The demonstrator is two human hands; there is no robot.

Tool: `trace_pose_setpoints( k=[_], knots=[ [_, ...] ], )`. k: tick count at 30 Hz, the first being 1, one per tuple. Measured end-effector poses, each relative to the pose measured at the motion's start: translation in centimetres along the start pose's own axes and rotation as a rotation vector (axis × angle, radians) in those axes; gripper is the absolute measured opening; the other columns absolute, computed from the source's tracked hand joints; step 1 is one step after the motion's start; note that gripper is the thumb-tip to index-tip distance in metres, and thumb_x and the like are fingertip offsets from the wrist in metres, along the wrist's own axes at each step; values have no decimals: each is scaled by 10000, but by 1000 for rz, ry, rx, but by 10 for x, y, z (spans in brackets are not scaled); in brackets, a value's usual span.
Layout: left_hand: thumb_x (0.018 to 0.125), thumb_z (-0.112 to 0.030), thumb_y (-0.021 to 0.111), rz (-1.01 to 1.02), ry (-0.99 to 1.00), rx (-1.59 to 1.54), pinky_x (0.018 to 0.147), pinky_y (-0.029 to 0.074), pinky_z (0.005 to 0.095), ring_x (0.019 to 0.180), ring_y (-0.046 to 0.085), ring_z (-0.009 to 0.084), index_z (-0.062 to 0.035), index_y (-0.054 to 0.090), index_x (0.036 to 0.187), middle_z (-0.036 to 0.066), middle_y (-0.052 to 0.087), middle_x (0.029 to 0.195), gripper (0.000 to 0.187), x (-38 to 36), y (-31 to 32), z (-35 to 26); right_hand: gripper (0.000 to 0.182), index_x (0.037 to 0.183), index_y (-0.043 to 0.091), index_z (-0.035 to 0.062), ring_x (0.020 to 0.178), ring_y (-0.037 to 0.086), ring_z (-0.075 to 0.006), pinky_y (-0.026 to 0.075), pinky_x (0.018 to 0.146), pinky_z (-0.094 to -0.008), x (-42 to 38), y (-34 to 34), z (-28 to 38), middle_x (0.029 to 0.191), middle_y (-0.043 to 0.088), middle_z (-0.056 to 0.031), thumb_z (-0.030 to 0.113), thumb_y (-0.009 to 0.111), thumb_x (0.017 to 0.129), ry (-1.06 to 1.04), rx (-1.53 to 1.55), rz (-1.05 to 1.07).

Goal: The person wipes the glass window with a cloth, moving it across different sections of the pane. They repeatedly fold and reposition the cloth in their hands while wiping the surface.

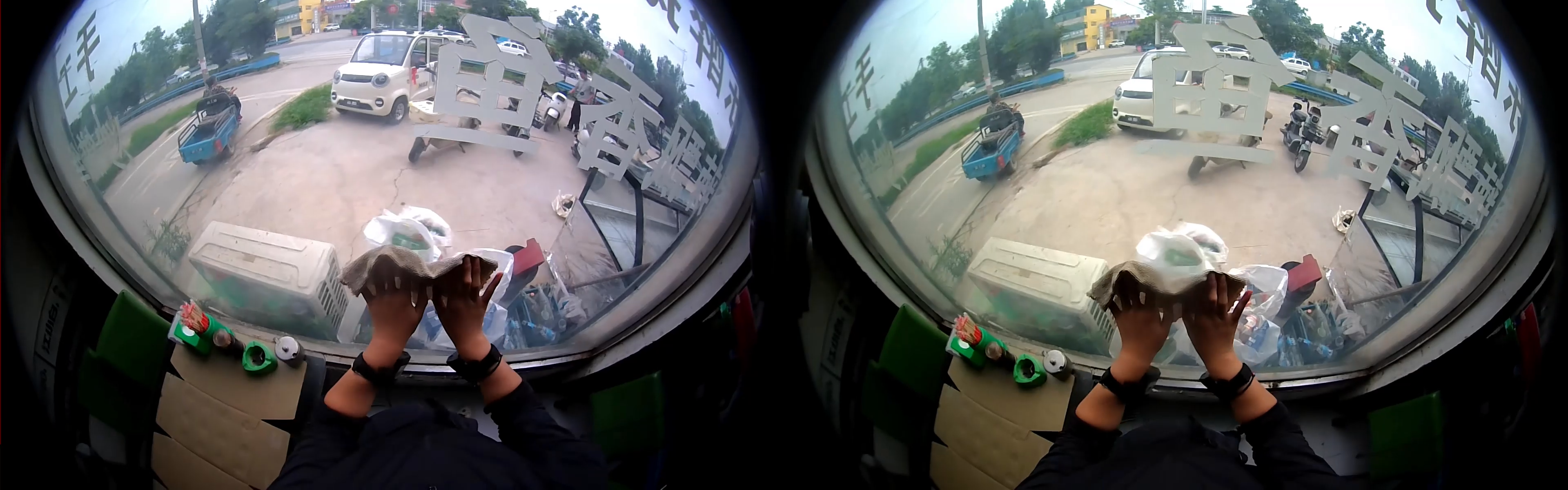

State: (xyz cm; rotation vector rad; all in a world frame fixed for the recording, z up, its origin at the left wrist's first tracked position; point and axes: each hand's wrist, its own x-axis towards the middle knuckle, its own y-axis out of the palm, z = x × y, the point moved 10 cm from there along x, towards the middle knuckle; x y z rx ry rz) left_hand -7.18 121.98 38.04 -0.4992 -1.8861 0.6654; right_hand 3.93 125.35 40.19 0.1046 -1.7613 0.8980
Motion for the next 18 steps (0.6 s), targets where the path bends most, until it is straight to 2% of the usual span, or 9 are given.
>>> trace_pose_setpoints(
  k=[2, 3, 4, 6, 8, 10, 15, 16, 18],
  knots=[
    [767, -351, 513, -53, 68, -37, 896, 211, 634, 1189, 269, 486, -16, 499, 1114, 296, 315, 1287, 483, 1, -7, -3, 502, 1145, 474, 16, 1283, 195, -298, 34, 1014, -608, -2, 3, -2, 1315, 311, -181, 330, 573, 766, -45, 53, 64],
    [767, -351, 513, -53, 61, -34, 896, 211, 634, 1189, 269, 486, -16, 499, 1114, 296, 315, 1287, 483, 5, -9, -3, 449, 1128, 512, 66, 1282, 205, -309, 23, 1014, -604, 1, 3, -7, 1326, 302, -186, 333, 571, 773, -10, 93, 105],
    [763, -342, 518, -45, 50, -13, 901, 215, 626, 1190, 274, 481, -20, 502, 1112, 289, 322, 1286, 475, 10, -11, -3, 449, 1128, 512, 66, 1282, 205, -309, 23, 1014, -604, 9, 0, -7, 1326, 302, -186, 333, 571, 773, -12, 96, 106],
    [768, -318, 518, -56, 68, -6, 918, 218, 605, 1193, 281, 472, -38, 494, 1148, 271, 336, 1287, 472, 26, -28, -9, 352, 1017, 584, 113, 1261, 252, -309, 60, 995, -632, 35, -18, -15, 1304, 331, -173, 311, 613, 727, 58, 78, -5],
    [780, -311, 513, -132, 71, -79, 921, 214, 606, 1201, 268, 472, -57, 455, 1212, 256, 336, 1295, 505, 39, -49, -14, 310, 1001, 599, 134, 1245, 262, -358, 45, 998, -632, 59, -31, -14, 1289, 324, -223, 315, 593, 750, 34, 29, -37],
    [782, -315, 518, -109, 68, -80, 918, 214, 609, 1203, 263, 474, -65, 433, 1237, 251, 336, 1298, 526, 40, -46, -14, 299, 994, 598, 122, 1242, 265, -367, 47, 997, -636, 76, -48, -13, 1278, 327, -236, 308, 579, 762, 30, 87, -93],
    [750, -312, 567, -34, -7, -97, 915, 217, 615, 1185, 265, 496, -57, 422, 1221, 268, 327, 1293, 554, 9, -7, -7, 280, 956, 594, 109, 1253, 250, -349, 40, 991, -647, 39, -14, -8, 1280, 336, -218, 294, 575, 747, 22, 106, -6],
    [723, -293, 591, -15, 37, -38, 915, 220, 617, 1174, 267, 510, -49, 432, 1188, 293, 312, 1286, 549, -4, 18, -3, 280, 955, 592, 114, 1256, 248, -343, 30, 991, -647, 26, -2, -1, 1282, 342, -203, 287, 577, 735, -4, 131, 26],
    [698, -252, 607, -67, 2, -96, 914, 224, 619, 1177, 277, 492, -88, 479, 1149, 284, 336, 1268, 497, -8, 9, -6, 283, 954, 593, 133, 1262, 253, -319, 18, 988, -650, 19, 6, 20, 1285, 356, -168, 282, 580, 713, -158, 95, 2]
  ],
)
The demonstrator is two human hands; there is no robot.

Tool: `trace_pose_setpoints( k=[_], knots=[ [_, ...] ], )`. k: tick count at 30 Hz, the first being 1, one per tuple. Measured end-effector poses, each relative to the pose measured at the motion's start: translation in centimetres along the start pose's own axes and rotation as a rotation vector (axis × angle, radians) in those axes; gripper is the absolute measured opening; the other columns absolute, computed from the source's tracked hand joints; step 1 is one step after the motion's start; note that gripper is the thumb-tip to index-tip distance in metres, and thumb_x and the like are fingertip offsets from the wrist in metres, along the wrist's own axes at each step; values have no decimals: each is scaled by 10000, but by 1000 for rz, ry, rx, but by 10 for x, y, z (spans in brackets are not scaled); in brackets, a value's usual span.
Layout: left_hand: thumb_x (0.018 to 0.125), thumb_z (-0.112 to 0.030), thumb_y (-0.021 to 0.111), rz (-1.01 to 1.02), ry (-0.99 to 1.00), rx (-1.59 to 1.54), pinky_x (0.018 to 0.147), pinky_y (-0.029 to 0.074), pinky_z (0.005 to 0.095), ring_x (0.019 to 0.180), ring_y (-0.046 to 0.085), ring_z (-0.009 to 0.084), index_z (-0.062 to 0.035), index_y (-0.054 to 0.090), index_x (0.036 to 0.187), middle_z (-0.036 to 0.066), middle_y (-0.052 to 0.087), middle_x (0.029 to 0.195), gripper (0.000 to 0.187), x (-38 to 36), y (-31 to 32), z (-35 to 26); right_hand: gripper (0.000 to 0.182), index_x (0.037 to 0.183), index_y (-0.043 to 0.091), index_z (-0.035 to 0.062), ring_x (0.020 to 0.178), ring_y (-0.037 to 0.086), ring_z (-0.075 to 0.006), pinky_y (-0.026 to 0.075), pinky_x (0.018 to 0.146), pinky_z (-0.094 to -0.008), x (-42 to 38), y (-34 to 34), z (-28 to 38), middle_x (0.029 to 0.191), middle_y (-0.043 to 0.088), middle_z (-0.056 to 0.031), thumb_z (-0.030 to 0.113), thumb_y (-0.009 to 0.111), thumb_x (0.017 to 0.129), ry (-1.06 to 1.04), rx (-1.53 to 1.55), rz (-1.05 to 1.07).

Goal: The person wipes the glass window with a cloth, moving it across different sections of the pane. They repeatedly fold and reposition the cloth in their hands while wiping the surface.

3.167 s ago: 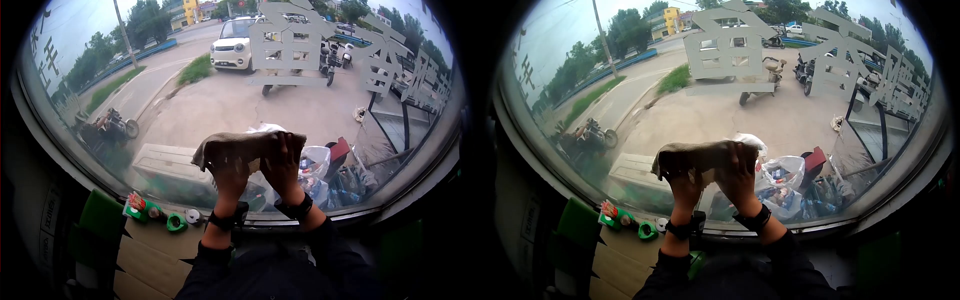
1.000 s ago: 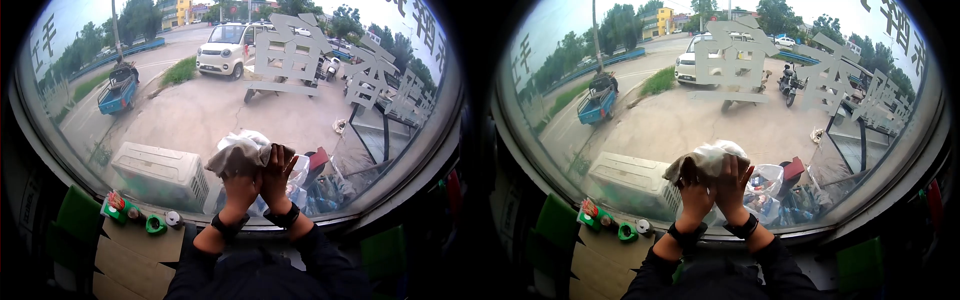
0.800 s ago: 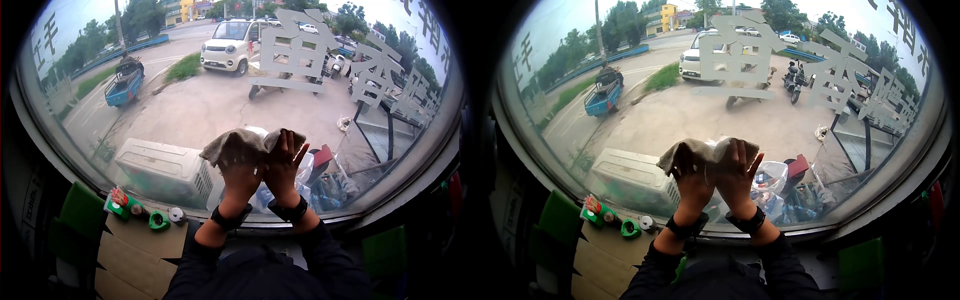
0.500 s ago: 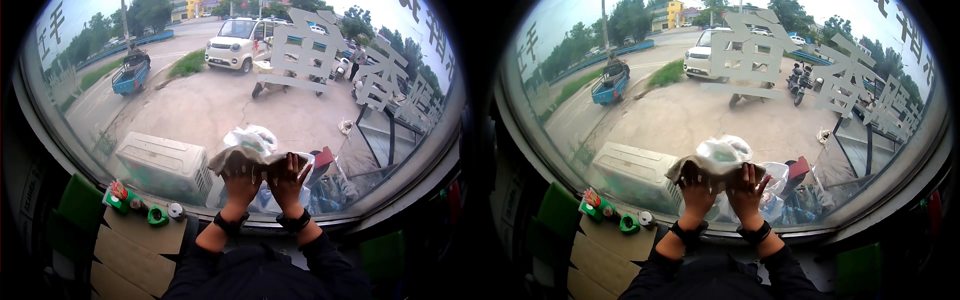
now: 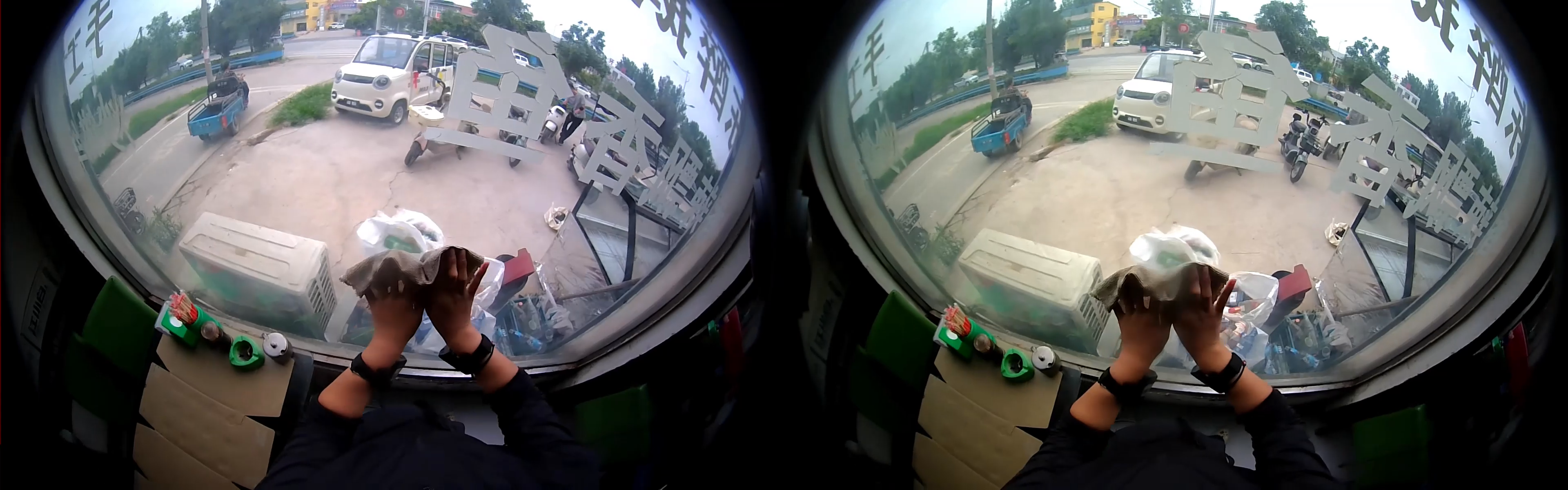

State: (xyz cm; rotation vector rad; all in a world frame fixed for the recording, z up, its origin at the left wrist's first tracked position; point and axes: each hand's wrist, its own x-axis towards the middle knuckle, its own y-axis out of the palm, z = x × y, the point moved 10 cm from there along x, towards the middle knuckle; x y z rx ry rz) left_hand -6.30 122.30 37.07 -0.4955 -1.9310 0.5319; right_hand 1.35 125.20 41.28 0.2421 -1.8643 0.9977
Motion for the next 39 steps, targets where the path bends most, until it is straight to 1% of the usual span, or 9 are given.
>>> trace_pose_setpoints(
  k=[4, 8, 12, 18, 22, 27, 30, 35, 39],
  knots=[
    [695, -220, 607, -7, 7, -123, 914, 219, 623, 1187, 280, 469, -117, 497, 1138, 282, 361, 1246, 468, 5, -13, -4, 307, 1002, 578, 165, 1257, 276, -292, 38, 983, -654, 34, -16, -5, 1287, 365, -140, 301, 576, 726, -53, -134, -3],
    [702, -202, 576, 103, 71, 11, 910, 183, 654, 1212, 256, 456, -106, 481, 1181, 253, 346, 1280, 499, 1, 1, -9, 410, 1095, 550, 94, 1257, 268, -316, 26, 980, -656, 57, -43, -27, 1276, 353, -181, 308, 548, 745, 141, 18, -139],
    [709, -217, 563, 48, 16, 19, 902, 185, 651, 1207, 281, 441, -110, 474, 1208, 229, 366, 1280, 518, -2, -3, -4, 379, 1078, 567, 147, 1268, 261, -257, -8, 984, -651, 32, -11, 16, 1279, 371, -126, 325, 550, 743, -170, -57, 39],
    [719, -259, 574, 70, 50, -8, 923, 175, 630, 1207, 284, 449, -86, 459, 1221, 243, 388, 1263, 544, -5, 6, 0, 363, 1047, 576, 151, 1235, 312, -291, 32, 999, -630, 61, -48, -24, 1272, 370, -155, 369, 562, 757, 92, -10, -197],
    [719, -278, 589, 106, 81, 63, 929, 173, 616, 1219, 271, 443, -39, 447, 1221, 261, 376, 1265, 573, -3, -9, -7, 325, 1003, 602, 107, 1252, 304, -238, -24, 1008, -613, 26, -2, 15, 1274, 391, -128, 281, 546, 735, -223, -31, -33],
    [746, -322, 574, 96, 49, -43, 925, 158, 626, 1237, 241, 441, -13, 436, 1223, 291, 324, 1289, 585, 15, -14, -3, 302, 1008, 584, 127, 1243, 301, -277, -2, 995, -636, 94, -64, -3, 1280, 381, -157, 275, 560, 745, -55, 56, -197],
    [763, -361, 554, 41, 49, -33, 931, 139, 640, 1235, 240, 446, -6, 440, 1216, 294, 286, 1313, 586, 27, -27, 2, 399, 1099, 549, 71, 1249, 285, -341, -16, 993, -625, 79, -42, 0, 1293, 347, -209, 289, 553, 764, -111, 41, -143],
    [720, -253, 553, 64, 55, 22, 918, 133, 664, 1217, 286, 428, -36, 477, 1180, 267, 369, 1264, 514, 6, -13, 13, 353, 1085, 551, 201, 1212, 338, -303, 44, 995, -637, -1, 8, 9, 1242, 393, -166, 354, 554, 767, -263, -114, -18],
    [707, -248, 569, -52, 125, -17, 916, 145, 661, 1215, 299, 416, -29, 494, 1145, 278, 365, 1260, 495, 30, -40, -1, 260, 993, 579, 180, 1216, 348, -246, 57, 999, -633, 29, -12, -1, 1267, 408, -129, 297, 547, 763, -191, -79, -111]
  ],
)
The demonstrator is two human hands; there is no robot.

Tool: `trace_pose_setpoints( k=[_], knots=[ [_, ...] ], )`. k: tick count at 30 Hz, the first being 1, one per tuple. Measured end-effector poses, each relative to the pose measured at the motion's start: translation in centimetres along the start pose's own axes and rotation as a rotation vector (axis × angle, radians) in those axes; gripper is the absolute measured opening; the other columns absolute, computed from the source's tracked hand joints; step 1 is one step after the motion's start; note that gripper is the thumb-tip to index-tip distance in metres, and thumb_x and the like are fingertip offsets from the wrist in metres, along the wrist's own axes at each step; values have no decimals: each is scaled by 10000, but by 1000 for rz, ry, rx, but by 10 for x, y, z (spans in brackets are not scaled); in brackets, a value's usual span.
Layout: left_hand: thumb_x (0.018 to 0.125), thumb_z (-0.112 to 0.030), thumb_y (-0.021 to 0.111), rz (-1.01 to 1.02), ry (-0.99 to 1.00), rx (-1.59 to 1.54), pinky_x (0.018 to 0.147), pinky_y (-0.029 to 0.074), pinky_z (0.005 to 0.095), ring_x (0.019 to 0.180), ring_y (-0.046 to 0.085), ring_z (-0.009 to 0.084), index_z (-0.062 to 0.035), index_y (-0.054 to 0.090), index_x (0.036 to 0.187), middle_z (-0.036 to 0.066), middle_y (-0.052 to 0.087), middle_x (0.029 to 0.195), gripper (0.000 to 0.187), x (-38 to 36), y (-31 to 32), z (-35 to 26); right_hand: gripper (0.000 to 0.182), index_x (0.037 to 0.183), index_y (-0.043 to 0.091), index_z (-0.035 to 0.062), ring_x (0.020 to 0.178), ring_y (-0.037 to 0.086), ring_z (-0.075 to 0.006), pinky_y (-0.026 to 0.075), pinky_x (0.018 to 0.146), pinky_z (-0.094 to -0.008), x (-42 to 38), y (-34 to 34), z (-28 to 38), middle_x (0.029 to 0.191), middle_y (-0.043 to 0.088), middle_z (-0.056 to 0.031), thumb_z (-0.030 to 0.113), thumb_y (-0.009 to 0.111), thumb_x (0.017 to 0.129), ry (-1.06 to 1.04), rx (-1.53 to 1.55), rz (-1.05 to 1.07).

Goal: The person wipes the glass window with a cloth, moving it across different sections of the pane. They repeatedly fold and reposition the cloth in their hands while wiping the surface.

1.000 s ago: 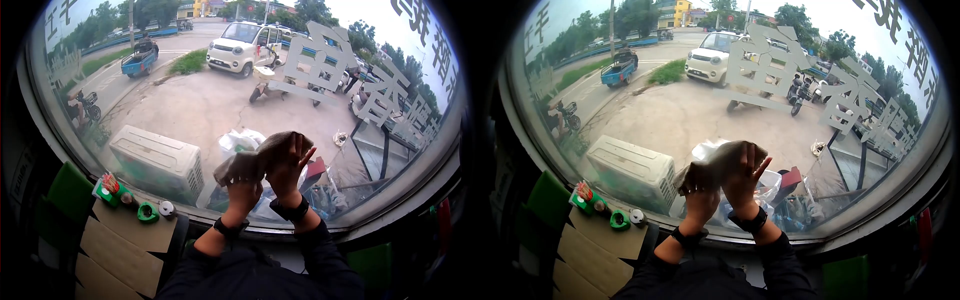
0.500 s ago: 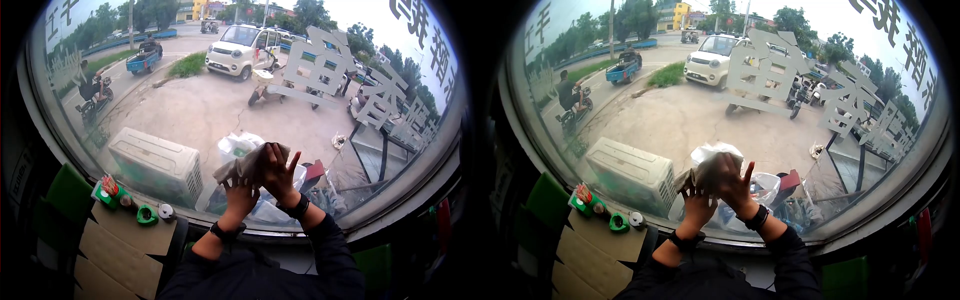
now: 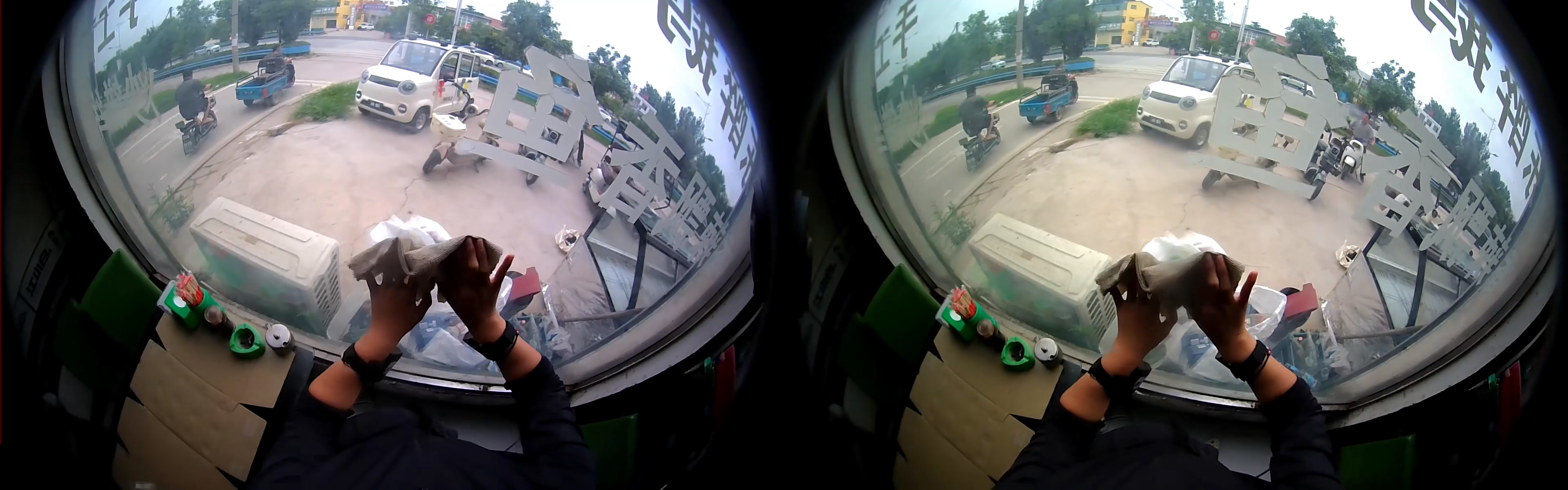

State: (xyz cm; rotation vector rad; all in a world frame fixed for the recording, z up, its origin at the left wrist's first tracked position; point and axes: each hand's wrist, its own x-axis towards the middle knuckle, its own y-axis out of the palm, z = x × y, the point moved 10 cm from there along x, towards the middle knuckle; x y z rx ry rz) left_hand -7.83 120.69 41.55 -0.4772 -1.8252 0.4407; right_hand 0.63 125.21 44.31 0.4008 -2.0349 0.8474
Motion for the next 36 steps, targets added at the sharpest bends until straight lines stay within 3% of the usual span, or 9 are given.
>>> trace_pose_setpoints(
  k=[1, 6, 8, 13, 18, 22, 28, 32, 36],
  knots=[
    [751, -343, 559, -14, -4, 46, 887, 161, 663, 1219, 305, 369, -183, 437, 1237, 212, 322, 1320, 525, 8, -2, 4, 263, 1004, 577, 170, 1209, 355, -249, 96, 1001, -626, 25, -19, -7, 1244, 427, -133, 285, 544, 771, 41, -32, -57],
    [749, -377, 559, -115, 24, 210, 905, 141, 672, 1211, 308, 382, -152, 425, 1241, 219, 307, 1324, 557, 39, -24, -10, 321, 1015, 582, 116, 1150, 403, -249, 192, 996, -566, 49, -36, -11, 1194, 465, -136, 337, 533, 788, 110, -105, -103],
    [739, -373, 558, 7, -37, 85, 899, 146, 681, 1206, 313, 390, -121, 431, 1242, 224, 331, 1307, 576, 16, -7, -7, 426, 1035, 575, 85, 1097, 441, -233, 246, 971, -494, 19, -22, -3, 1185, 476, -129, 425, 498, 791, 93, -176, -60],
    [715, -377, 575, -33, -3, 120, 896, 219, 634, 1199, 319, 363, -111, 459, 1228, 200, 363, 1290, 590, -11, 12, -18, 418, 1072, 559, 134, 1098, 442, -201, 260, 929, -453, -8, -11, -1, 1187, 481, -108, 438, 483, 796, 8, -255, -36],
    [731, -319, 571, -130, 116, 97, 898, 270, 564, 1183, 301, 360, -127, 417, 1261, 202, 340, 1302, 584, 56, -22, -35, 407, 1043, 556, 69, 1136, 418, -208, 204, 958, -420, 62, -46, -40, 1249, 446, -118, 393, 487, 804, 219, -306, -107],
    [716, -276, 589, -23, 58, -93, 918, 249, 569, 1208, 279, 354, -138, 412, 1267, 202, 327, 1309, 595, 35, 2, -27, 357, 1043, 564, 98, 1151, 409, -227, 193, 964, -445, 51, -45, -30, 1232, 458, -133, 352, 482, 805, 241, -267, -55],
    [696, -285, 607, 15, 33, 10, 957, 224, 557, 1225, 272, 333, -147, 449, 1247, 178, 327, 1314, 589, -17, 24, -34, 315, 1024, 584, 152, 1132, 429, -226, 196, 962, -490, -12, -14, -8, 1211, 478, -122, 329, 499, 778, 106, -299, -19],
    [697, -260, 605, -82, 126, -49, 952, 295, 468, 1207, 292, 331, -155, 451, 1244, 162, 346, 1316, 578, 30, -3, -43, 312, 1004, 583, 135, 1165, 391, -237, 179, 975, -494, 37, -41, -37, 1233, 457, -140, 334, 510, 775, 201, -216, -56],
    [720, -259, 589, -67, 69, -134, 951, 273, 521, 1182, 326, 369, -138, 470, 1223, 186, 343, 1316, 531, 57, -20, -44, 337, 1013, 576, 103, 1177, 378, -256, 168, 983, -507, 58, -54, -44, 1252, 431, -164, 336, 513, 777, 269, -200, -72]
  ],
)
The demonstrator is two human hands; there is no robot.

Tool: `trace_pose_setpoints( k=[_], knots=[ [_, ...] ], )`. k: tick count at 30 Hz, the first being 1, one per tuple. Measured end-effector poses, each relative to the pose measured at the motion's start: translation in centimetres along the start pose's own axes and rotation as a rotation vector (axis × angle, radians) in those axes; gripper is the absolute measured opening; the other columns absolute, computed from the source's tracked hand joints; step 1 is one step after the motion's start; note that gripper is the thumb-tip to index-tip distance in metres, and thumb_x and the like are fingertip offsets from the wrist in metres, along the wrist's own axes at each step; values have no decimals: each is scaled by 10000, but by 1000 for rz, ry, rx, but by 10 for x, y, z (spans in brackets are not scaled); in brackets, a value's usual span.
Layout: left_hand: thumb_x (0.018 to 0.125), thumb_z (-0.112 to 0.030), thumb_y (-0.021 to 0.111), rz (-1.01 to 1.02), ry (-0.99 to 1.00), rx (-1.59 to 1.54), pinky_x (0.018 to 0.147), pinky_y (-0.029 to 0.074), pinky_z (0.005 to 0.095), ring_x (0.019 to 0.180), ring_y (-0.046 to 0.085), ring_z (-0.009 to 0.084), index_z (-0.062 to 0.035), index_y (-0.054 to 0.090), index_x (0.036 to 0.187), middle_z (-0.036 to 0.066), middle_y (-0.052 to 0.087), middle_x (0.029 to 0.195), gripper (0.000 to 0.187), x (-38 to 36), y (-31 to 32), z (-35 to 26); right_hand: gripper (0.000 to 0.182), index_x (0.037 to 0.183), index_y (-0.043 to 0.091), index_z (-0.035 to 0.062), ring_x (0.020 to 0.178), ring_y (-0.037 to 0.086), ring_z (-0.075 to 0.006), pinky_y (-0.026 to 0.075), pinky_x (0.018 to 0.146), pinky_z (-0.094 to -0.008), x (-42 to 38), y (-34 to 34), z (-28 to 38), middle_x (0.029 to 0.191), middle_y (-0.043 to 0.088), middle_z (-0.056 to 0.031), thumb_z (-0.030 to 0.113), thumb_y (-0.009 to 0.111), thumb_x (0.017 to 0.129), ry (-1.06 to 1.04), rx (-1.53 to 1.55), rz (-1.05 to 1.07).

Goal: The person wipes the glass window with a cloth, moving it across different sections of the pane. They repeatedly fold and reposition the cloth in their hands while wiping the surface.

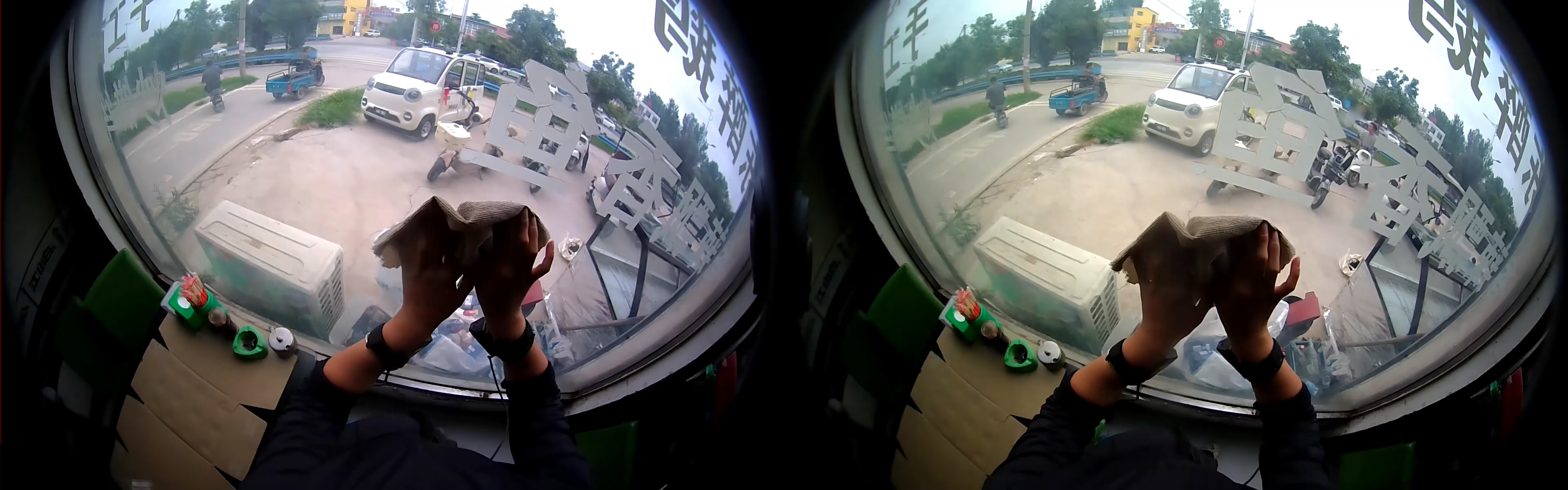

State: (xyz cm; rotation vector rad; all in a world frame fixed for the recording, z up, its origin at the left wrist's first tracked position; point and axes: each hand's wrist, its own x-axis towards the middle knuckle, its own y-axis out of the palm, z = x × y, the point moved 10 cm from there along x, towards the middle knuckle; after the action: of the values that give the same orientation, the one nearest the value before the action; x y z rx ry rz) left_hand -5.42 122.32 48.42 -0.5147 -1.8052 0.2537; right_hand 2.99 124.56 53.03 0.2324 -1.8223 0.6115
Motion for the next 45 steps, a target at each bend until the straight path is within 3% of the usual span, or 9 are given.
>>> trace_pose_setpoints(
  k=[6, 11, 16, 23, 27, 29, 33, 38, 45],
  knots=[
    [706, -290, 586, 140, -39, 154, 950, 196, 604, 1237, 298, 375, -119, 484, 1218, 229, 371, 1289, 549, -75, 36, 5, 307, 996, 600, 116, 1166, 390, -255, 170, 982, -553, -71, 23, 15, 1199, 460, -151, 311, 508, 777, -117, -97, 67],
    [741, -285, 561, 138, -40, 72, 932, 228, 590, 1216, 310, 395, -55, 456, 1223, 251, 349, 1295, 544, -25, 15, 5, 400, 1076, 545, 91, 1187, 355, -266, 127, 991, -563, -25, 9, -5, 1244, 421, -153, 369, 497, 792, -57, 82, 59],
    [717, -195, 604, -153, -14, -48, 907, 290, 495, 1059, 412, 392, -43, 467, 1155, 208, 454, 1128, 484, 16, -30, 3, 506, 1164, 492, 61, 1233, 296, -268, 79, 1025, -514, 12, 0, -20, 1305, 356, -154, 422, 472, 810, 75, 124, 2],
    [685, -273, 600, 189, -69, 52, 937, 107, 667, 1244, 226, 419, -47, 409, 1251, 211, 370, 1254, 638, -118, 62, 26, 394, 1067, 556, 160, 1214, 321, -312, 127, 983, -609, -96, 41, 15, 1243, 395, -183, 407, 543, 760, -44, 109, 113],
    [746, -269, 551, 393, -15, 109, 987, 106, 601, 1248, 255, 376, -89, 420, 1252, 196, 360, 1292, 552, -119, 82, 49, 442, 1119, 510, 194, 1216, 317, -274, 111, 976, -631, -99, 55, 12, 1257, 376, -117, 459, 530, 767, -96, -83, 179],
    [770, -292, 533, 217, 2, 57, 990, 108, 590, 1240, 271, 366, -99, 413, 1260, 188, 352, 1304, 540, -82, 49, 46, 529, 1207, 439, 189, 1229, 306, -268, 120, 976, -641, -60, 31, -8, 1290, 346, -118, 463, 536, 765, -28, 3, 91],
    [750, -256, 565, 128, 10, 51, 1002, 144, 554, 1217, 302, 362, -75, 383, 1275, 187, 374, 1286, 584, -3, 1, 42, 588, 1272, 380, 157, 1272, 253, -277, 63, 1003, -618, -8, 13, -37, 1334, 303, -133, 438, 533, 779, 72, 19, 59],
    [714, -220, 647, 66, 47, -202, 852, 371, 451, 1031, 440, 379, -28, 453, 1134, 193, 462, 1104, 501, -16, -6, 19, 566, 1285, 345, 63, 1285, 208, -320, 21, 1011, -605, -69, 41, -20, 1356, 256, -200, 395, 451, 839, 128, 83, 215],
    [700, -240, 596, 378, 6, 131, 971, 189, 556, 1151, 340, 401, -47, 486, 1134, 217, 418, 1188, 487, -128, 71, 64, 609, 1205, 403, 52, 1254, 186, -367, 43, 950, -699, -150, 69, -10, 1272, 271, -227, 401, 579, 738, 110, 48, 275]
  ],
)
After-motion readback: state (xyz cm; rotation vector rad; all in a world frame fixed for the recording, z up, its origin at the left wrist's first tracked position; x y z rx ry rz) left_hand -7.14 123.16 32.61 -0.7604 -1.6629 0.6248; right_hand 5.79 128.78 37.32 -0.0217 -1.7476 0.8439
